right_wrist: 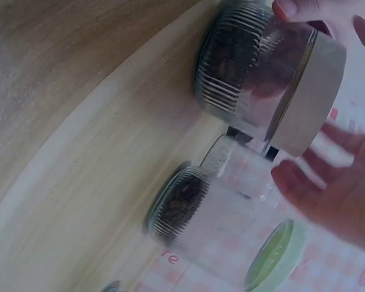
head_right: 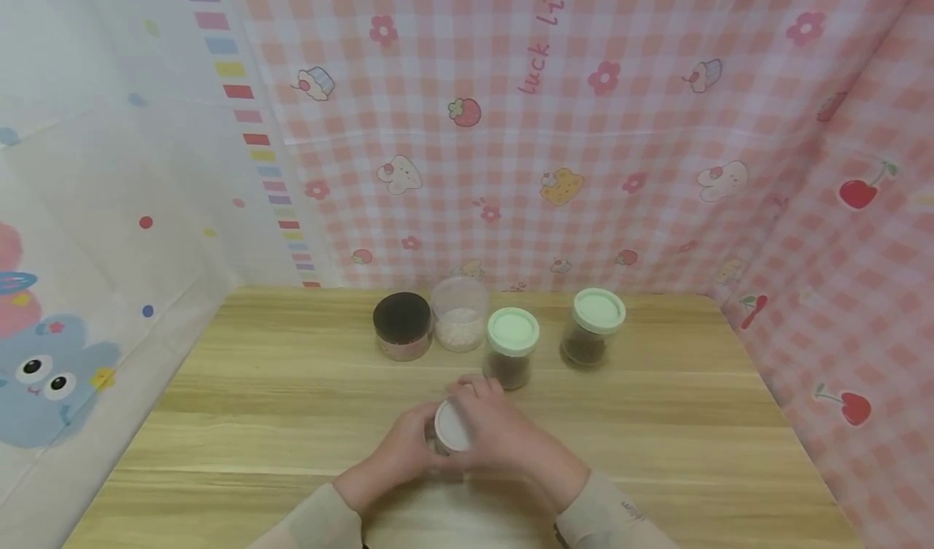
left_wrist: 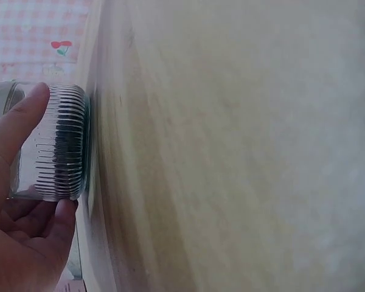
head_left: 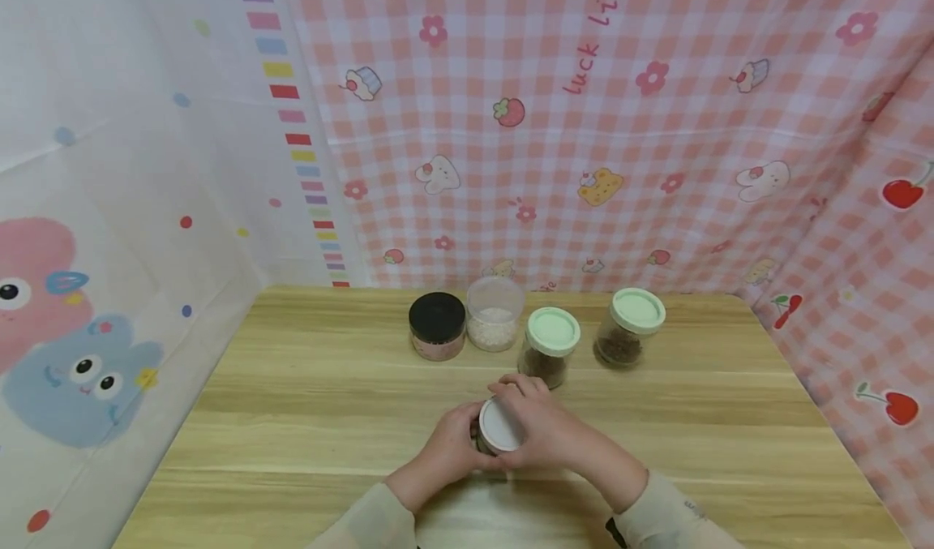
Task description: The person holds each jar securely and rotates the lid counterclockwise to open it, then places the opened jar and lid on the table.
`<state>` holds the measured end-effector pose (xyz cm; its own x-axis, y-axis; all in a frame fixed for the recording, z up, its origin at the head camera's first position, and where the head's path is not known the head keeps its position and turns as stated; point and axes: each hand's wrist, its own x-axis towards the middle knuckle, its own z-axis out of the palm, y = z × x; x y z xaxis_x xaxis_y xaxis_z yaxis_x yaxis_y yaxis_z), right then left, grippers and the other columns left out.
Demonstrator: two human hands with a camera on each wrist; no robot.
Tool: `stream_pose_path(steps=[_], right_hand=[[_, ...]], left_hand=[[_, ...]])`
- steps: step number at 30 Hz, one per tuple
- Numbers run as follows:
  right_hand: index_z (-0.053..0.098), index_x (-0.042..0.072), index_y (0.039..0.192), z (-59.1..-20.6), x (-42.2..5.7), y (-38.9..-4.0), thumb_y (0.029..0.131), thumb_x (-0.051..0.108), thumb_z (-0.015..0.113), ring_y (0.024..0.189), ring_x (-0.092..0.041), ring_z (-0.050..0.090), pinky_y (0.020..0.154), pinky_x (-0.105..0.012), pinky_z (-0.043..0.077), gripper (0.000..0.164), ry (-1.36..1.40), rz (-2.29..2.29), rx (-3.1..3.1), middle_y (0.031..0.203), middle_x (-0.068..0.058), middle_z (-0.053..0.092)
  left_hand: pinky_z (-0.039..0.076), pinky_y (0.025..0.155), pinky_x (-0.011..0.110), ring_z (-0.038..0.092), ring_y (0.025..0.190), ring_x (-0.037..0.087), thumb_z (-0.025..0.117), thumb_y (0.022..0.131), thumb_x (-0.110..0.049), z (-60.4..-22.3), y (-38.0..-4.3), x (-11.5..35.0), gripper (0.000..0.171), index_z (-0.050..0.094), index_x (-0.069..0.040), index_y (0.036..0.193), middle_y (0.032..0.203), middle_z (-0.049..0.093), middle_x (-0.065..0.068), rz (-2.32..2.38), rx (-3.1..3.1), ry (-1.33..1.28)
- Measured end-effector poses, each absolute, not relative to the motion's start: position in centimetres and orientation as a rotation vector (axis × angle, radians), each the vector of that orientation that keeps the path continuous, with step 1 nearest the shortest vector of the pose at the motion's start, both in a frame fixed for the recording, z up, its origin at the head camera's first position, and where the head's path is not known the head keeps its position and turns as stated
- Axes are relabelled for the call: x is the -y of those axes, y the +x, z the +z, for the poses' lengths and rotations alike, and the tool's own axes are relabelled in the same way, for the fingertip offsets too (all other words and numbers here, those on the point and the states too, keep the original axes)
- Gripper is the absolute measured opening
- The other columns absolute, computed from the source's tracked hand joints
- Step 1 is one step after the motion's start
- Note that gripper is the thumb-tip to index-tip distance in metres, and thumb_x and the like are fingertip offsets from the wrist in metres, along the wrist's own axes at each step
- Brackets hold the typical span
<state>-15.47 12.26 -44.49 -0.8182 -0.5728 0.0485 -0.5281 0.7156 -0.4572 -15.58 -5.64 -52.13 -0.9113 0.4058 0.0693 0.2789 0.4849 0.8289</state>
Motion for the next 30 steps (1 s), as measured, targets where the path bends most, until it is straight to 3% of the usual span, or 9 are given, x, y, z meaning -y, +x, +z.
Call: stream_pose_path(steps=[4, 11, 17, 24, 30], right_hand=[[0.05, 0.001, 0.131, -44.45, -11.69, -15.23, 0.06, 0.051, 0.084, 0.112, -0.032, 0.045, 0.09, -0.046, 0.047, 0.093, -0.704, -0.648, -2.919, 0.125, -0.017, 0.048], [0.062, 0.002, 0.115, -44.49, -11.39, -15.2, 0.061, 0.04, 0.085, 0.1, -0.027, 0.048, 0.08, -0.04, 0.05, 0.07, -0.709, -0.597, -2.955, 0.112, -0.011, 0.054], [0.058, 0.007, 0.124, -44.42, -11.74, -15.29, 0.055, 0.027, 0.085, 0.112, -0.029, 0.047, 0.085, -0.043, 0.05, 0.077, -0.937, -0.624, -2.861, 0.125, -0.009, 0.053], [0.054, 0.001, 0.127, -44.67, -11.51, -14.78, 0.06, 0.049, 0.085, 0.108, -0.03, 0.046, 0.086, -0.043, 0.048, 0.087, -0.729, -0.606, -2.956, 0.121, -0.015, 0.049], [0.057, -0.001, 0.122, -44.8, -11.41, -14.76, 0.065, 0.042, 0.083, 0.102, -0.027, 0.047, 0.08, -0.042, 0.05, 0.076, -0.713, -0.574, -2.947, 0.115, -0.013, 0.052]], left_hand=[[0.05, 0.09, 0.029, 0.06, 0.104, 0.013, 0.091, 0.055, -0.036, -52.12, -15.76, 5.7, 0.082, 0.058, -0.012, 0.126, 0.116, 0.064, 0.0, 1.394, -2.573, 0.551], [0.049, 0.091, 0.033, 0.059, 0.103, 0.014, 0.093, 0.051, -0.036, -51.9, -15.82, 5.69, 0.081, 0.061, -0.014, 0.121, 0.112, 0.064, -0.002, 1.35, -2.592, 0.533], [0.05, 0.089, 0.031, 0.059, 0.101, 0.015, 0.092, 0.054, -0.034, -51.97, -15.89, 5.71, 0.077, 0.061, -0.01, 0.12, 0.11, 0.065, 0.001, 1.307, -2.63, 0.572], [0.05, 0.09, 0.031, 0.059, 0.103, 0.014, 0.092, 0.052, -0.039, -51.96, -15.96, 5.77, 0.083, 0.06, -0.012, 0.124, 0.113, 0.064, 0.0, 1.328, -2.597, 0.548], [0.05, 0.09, 0.031, 0.06, 0.103, 0.015, 0.092, 0.051, -0.036, -51.96, -15.88, 5.78, 0.082, 0.06, -0.011, 0.123, 0.112, 0.065, 0.0, 1.349, -2.596, 0.564]])
